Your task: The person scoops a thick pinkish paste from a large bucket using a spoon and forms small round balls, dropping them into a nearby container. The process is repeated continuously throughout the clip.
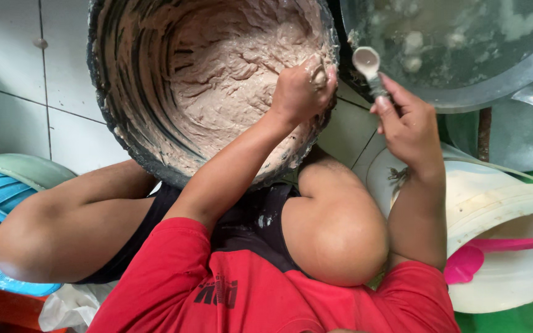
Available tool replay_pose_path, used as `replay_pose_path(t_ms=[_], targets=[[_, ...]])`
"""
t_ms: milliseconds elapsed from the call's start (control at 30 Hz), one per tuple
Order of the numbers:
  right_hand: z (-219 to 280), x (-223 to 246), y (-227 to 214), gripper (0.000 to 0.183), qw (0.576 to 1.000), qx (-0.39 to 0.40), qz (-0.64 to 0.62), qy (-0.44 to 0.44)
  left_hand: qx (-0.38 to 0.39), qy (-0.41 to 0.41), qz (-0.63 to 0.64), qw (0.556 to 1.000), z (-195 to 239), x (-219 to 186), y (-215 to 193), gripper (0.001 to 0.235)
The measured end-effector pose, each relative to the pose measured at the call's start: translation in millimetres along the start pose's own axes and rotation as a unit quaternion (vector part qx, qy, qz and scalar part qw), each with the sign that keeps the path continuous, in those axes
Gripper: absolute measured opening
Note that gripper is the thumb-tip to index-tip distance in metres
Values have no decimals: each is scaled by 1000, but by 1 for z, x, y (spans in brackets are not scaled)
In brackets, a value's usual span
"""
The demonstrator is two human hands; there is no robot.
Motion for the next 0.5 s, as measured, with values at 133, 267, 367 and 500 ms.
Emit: replay_pose_path(t_ms=[133,267,367,500], targets=[[1,9,40,41,993,84,-78,7,-16,31,2,999,-1,-10,-4,16],[-3,2,52,40,974,134,-177,49,24,9,-95,995,-1,-6,3,20],[-14,-9,30,41,984,92,-147,41,165,-175,-199,950,-13,45,20,28],[-28,-2,-29,39,976,-82,166,-118,61,-172,-335,924,-64,80,-3,69]])
Point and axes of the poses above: each hand's wrist, its own z-axis away from the middle knuckle, its own y-axis out of the palm, x = y × z, the point moved 9 cm from there along -z, towards the middle knuckle, and after that the axes turned 5 degrees about -y, right-handed, at the moved point
